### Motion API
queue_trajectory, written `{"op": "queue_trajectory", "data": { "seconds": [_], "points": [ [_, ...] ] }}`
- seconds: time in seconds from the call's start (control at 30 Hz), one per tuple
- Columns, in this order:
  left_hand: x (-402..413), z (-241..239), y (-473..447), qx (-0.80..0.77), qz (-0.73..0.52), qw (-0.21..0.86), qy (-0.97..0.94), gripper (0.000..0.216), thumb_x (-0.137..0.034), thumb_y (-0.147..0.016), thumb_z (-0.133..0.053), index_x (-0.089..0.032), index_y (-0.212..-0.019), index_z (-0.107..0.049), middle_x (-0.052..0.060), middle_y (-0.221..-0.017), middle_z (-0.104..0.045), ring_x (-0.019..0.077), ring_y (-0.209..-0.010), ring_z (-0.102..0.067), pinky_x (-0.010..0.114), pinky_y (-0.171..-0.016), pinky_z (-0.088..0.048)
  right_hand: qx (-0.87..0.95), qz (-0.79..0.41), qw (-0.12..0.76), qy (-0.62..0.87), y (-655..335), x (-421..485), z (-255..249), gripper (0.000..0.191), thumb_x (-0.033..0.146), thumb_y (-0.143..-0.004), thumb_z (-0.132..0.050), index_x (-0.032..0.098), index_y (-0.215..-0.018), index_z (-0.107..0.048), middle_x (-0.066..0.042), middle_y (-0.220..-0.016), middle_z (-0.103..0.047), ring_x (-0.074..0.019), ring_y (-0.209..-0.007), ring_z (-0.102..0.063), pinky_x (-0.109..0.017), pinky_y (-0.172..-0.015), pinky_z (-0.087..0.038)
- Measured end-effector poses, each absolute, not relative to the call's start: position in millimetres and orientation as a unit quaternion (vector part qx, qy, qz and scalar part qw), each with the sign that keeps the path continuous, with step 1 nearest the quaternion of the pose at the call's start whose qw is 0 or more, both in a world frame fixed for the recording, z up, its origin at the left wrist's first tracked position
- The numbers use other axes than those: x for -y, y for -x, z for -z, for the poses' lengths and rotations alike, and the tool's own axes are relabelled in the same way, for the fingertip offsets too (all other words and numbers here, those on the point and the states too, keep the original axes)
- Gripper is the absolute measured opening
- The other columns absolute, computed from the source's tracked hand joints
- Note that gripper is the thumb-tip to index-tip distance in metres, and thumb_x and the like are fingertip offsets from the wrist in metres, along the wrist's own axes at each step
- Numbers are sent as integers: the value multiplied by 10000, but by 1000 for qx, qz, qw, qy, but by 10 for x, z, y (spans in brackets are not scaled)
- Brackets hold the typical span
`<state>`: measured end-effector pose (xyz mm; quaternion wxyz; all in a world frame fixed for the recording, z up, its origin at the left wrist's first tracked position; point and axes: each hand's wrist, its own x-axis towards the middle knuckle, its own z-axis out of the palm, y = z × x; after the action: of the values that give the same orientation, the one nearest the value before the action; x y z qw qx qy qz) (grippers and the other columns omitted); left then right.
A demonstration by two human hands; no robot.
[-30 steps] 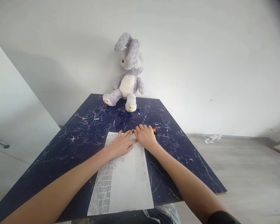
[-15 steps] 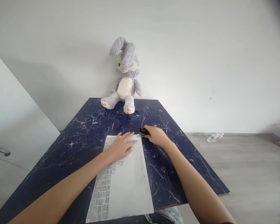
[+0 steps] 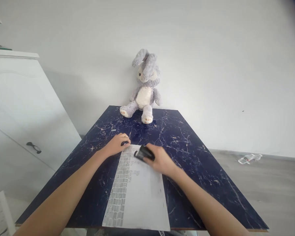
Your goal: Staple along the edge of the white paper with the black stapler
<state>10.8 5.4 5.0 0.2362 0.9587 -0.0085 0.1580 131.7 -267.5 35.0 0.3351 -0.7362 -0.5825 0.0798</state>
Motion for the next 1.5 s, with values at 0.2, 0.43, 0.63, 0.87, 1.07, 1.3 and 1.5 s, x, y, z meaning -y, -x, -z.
{"op": "queue_trajectory", "data": {
  "seconds": [0.2, 0.43, 0.63, 0.87, 1.07, 1.3, 1.5],
  "points": [
    [-47, -14, -138, -7, -168, 261, -951, 228, -354, -987, -560, -218, -918, -730, 59, -982, -679, 239, -959, -611, 352, -890, -461, 676, -82, 253, 687, -819, 2440, -116, 221, 232, -850, -701, 220, -1012, -550, -37, -917, -650, -203, -810, -563, -285, -663, -355],
    [197, -57, -148, 90, -95, 316, -940, 314, -425, -1076, -437, -243, -1127, -689, 72, -1149, -685, 243, -1116, -602, 386, -1012, -428, 656, -98, 279, 694, -1496, 2549, -117, 243, 222, -881, -707, 195, -1104, -614, -65, -968, -666, -228, -892, -586, -330, -792, -436],
    [480, -58, -175, 83, -28, 270, -959, 654, -652, -808, -772, -255, -1297, -596, 102, -1272, -629, 323, -1179, -551, 440, -1002, -414, 607, -363, 426, 564, -2032, 2772, -200, 477, 370, -908, -695, 209, -1349, -612, -104, -1271, -674, -260, -1101, -632, -397, -965, -477],
    [415, -139, -147, 91, 12, 270, -959, 614, -597, -767, -820, -263, -1253, -650, 87, -1197, -622, 300, -1064, -567, 371, -892, -410, 500, -583, 479, 425, -1998, 2788, -115, 624, 174, -708, -639, 158, -1330, -678, -99, -1355, -683, -294, -1253, -605, -441, -1139, -399],
    [318, -165, -66, 108, 20, 303, -947, 514, -526, -768, -832, -252, -1166, -656, 66, -1139, -621, 280, -1039, -571, 353, -892, -415, 461, -603, 497, 420, -1895, 2694, -6, 602, 162, -692, -624, 151, -1288, -710, -100, -1308, -716, -285, -1243, -625, -421, -1135, -405],
    [366, -170, -72, 109, 36, 291, -950, 426, -536, -808, -788, -227, -1043, -614, 46, -1010, -611, 259, -963, -555, 338, -848, -402, 460, -599, 498, 426, -1912, 2708, -9, 553, 158, -737, -596, 153, -1278, -710, -109, -1317, -705, -276, -1234, -616, -415, -1106, -420],
    [381, -200, -69, 111, 41, 290, -950, 407, -536, -829, -762, -224, -1037, -607, 51, -1021, -613, 260, -969, -558, 346, -864, -399, 454, -590, 493, 450, -1868, 2702, -29, 567, 152, -704, -559, 153, -1250, -710, -108, -1297, -705, -267, -1221, -608, -419, -1114, -410]
  ]
}}
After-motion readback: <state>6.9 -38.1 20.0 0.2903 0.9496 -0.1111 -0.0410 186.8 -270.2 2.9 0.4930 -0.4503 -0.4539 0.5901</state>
